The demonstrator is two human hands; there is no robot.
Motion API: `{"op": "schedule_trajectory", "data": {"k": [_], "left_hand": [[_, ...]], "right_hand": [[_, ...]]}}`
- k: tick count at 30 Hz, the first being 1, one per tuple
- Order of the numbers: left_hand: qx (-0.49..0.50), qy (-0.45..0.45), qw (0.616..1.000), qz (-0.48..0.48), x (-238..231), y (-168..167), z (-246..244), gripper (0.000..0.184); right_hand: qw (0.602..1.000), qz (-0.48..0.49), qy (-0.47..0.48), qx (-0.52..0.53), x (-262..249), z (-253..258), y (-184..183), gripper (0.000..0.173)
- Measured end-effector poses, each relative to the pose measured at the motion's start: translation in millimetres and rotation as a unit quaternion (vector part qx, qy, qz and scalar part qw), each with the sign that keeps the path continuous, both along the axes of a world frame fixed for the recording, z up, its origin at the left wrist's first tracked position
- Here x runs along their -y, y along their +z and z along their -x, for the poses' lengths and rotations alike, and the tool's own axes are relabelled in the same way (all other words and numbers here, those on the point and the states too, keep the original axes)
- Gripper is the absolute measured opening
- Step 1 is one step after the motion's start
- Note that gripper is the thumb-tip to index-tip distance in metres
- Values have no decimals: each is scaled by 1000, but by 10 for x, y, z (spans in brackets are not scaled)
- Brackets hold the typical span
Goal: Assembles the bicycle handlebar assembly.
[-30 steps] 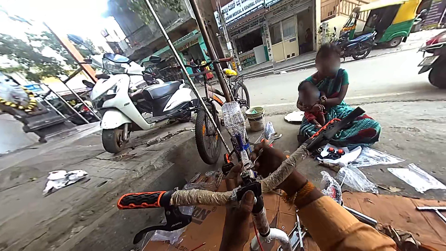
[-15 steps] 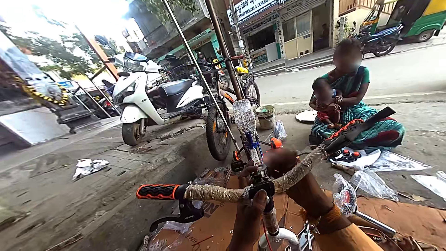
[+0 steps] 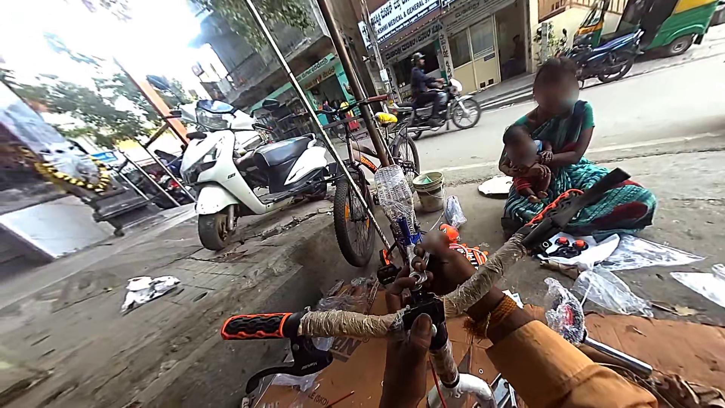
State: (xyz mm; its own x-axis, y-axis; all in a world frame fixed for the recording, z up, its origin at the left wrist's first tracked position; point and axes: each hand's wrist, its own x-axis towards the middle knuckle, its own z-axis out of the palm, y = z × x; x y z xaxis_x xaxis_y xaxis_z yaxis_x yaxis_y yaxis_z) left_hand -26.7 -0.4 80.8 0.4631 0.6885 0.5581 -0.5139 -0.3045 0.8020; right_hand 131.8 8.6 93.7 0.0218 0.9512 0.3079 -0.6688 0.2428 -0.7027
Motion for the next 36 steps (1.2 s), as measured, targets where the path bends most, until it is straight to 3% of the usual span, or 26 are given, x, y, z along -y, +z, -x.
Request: {"op": "schedule_trajectory", "data": {"k": [4,6,8,12,14,18,25,28,30,33,36], "left_hand": [[-6,11,1000,-19,-7,5,-14,82],[-9,19,1000,-23,12,10,-10,82],[-11,29,999,-7,62,34,-14,86],[-15,35,999,9,84,42,-10,89],[-16,32,999,8,66,23,1,91],[-4,17,1000,-11,37,33,-22,87],[1,8,1000,-24,36,40,-18,82],[1,6,1000,-27,41,28,-22,79],[-1,15,1000,-18,56,35,-27,82],[-13,30,999,-24,65,48,-26,85],[-13,22,1000,-9,70,28,-18,84]], "right_hand": [[998,-43,-24,36,139,-22,-18,54],[991,-76,-80,72,275,0,-45,54],[984,-108,-121,78,496,37,-68,43],[974,-155,-156,-49,543,37,-139,36],[976,-137,-148,-85,435,8,-94,40],[996,-50,-50,-46,79,-56,-49,52],[999,10,32,-8,-86,-70,-64,49],[997,-72,-20,19,164,-36,-126,47],[990,-114,-84,20,479,38,-104,35],[982,-141,-113,-53,587,99,-160,30],[980,-116,-110,-121,429,51,-174,38]]}}
